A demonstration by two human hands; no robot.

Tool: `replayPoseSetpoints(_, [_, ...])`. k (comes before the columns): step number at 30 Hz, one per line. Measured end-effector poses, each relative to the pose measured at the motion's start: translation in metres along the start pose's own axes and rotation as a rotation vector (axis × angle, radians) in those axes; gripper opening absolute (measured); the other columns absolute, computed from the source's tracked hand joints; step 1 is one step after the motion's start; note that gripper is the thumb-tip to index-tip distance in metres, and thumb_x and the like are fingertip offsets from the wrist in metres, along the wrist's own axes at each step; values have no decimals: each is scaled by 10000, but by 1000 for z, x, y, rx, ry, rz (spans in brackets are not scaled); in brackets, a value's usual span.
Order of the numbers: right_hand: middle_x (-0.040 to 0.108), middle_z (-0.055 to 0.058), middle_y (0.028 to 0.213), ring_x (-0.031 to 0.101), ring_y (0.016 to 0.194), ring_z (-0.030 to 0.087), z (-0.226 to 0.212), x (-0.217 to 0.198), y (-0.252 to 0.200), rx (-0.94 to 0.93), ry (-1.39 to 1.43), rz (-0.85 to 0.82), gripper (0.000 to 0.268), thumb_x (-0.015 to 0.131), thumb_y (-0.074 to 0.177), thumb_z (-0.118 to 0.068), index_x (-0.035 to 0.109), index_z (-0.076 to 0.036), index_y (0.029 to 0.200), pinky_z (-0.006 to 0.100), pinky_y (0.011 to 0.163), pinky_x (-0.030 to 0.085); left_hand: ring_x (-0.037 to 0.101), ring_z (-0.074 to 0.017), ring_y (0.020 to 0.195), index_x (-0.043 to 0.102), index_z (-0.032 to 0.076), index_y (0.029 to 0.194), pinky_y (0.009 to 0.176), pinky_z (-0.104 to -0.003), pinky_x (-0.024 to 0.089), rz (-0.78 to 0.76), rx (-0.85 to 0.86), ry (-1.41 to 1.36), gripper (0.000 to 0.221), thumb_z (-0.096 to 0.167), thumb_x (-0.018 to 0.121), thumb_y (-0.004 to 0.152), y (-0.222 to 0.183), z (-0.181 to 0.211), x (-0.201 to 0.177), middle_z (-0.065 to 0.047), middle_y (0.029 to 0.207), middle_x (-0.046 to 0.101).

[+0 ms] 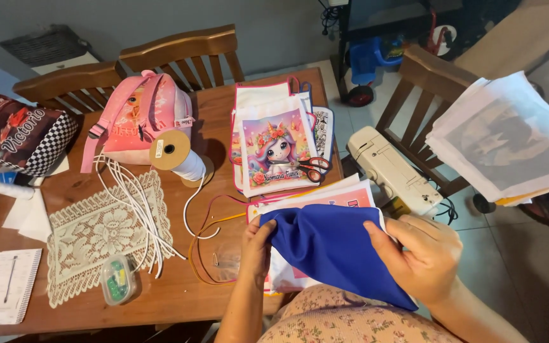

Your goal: Trimming fabric and inserting a drawstring into a small blue pouch at a workshop table.

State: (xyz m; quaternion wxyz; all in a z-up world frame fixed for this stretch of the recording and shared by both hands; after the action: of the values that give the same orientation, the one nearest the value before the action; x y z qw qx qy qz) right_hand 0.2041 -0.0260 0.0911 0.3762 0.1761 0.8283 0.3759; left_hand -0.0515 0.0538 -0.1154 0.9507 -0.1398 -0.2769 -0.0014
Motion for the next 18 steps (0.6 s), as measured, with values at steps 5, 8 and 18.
replayPoseSetpoints(5, [389,51,546,307,488,171,21,-13,-8,90,33,-31,390,720,923,-52,504,-27,599,297,485,265,673,-194,791,681,1,929,773,-293,527,113,137,-225,143,132,698,873,0,19,-5,-126,888,727])
replayPoseSetpoints(8, [557,-23,610,502,553,116,80,-14,-36,245,-225,-381,342,677,932,-246,533,-141,640,290,571,371,623,-184,759,637,5,917,724,-293,482,79,305,-235,159,162,656,895,0,45,-25,-108,837,669])
replayPoseSetpoints(18, [755,50,1187,673,1089,243,43,60,-21,-185,462,-933,537,741,881,-240,606,-70,1372,516,1137,359,677,-289,781,659,190,969,655,-398,469,-974,728,1268,175,266,529,1060,-82,111,131,-13,875,708])
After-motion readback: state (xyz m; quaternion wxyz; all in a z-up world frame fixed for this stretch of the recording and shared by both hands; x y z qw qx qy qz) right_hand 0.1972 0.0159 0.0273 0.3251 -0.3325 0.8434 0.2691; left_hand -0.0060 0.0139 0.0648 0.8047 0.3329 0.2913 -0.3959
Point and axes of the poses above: each hand's wrist, its own y-axis towards the middle knuckle, its own x-axis out of the palm, z = x × y, the point moved 2 cm from there along y, towards the middle knuckle
